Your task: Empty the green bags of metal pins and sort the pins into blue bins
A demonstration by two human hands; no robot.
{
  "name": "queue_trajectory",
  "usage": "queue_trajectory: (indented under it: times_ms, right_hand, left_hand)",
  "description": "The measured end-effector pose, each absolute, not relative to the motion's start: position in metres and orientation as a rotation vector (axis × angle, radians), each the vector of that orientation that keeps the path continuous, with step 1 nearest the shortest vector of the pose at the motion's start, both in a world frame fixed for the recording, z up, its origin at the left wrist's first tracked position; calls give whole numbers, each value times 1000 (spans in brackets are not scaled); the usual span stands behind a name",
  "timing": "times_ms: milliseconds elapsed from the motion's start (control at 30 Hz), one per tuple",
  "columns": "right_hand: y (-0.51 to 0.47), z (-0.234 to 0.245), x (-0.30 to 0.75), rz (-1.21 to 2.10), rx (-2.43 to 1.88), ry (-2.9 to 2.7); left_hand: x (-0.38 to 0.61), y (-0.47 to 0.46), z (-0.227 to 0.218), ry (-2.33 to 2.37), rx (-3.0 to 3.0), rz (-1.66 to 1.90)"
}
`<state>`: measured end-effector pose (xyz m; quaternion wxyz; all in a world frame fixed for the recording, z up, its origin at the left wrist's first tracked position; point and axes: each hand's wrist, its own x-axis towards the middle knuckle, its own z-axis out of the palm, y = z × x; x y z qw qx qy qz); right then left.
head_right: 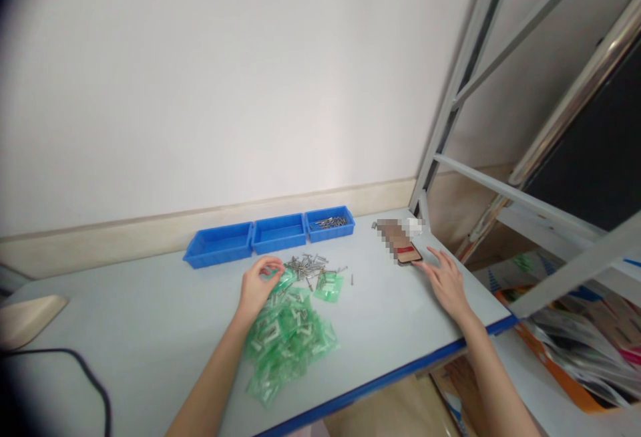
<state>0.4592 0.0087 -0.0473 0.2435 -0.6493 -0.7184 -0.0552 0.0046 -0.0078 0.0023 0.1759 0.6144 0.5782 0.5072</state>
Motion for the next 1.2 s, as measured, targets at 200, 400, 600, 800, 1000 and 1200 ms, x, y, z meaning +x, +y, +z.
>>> queue_trajectory:
  times_ms: [200,400,600,800,1000,1200]
  right_hand:
    - [12,-48,451,-129,-1863,-1942]
    - [19,-48,450,-132,-1853,-1950]
    - [28,-38,437,-108,-1796,-1913]
    - [23,-32,437,-126,-1701,-1975]
    - [12,-38,446,-128,-1783,-1961]
    - [20,-36,442,-114,-1828,-1964]
  left_hand:
    - [6,-7,2,1624,1784,1424]
    - [5,-9,3,1666,1794,1422]
    - [5,-10,4,1681,1814,1422]
    - [3,-10,6,1686,1829,1425]
    - [6,-10,6,1656,1853,1424]
    - [5,-12,7,1694,1861,1388]
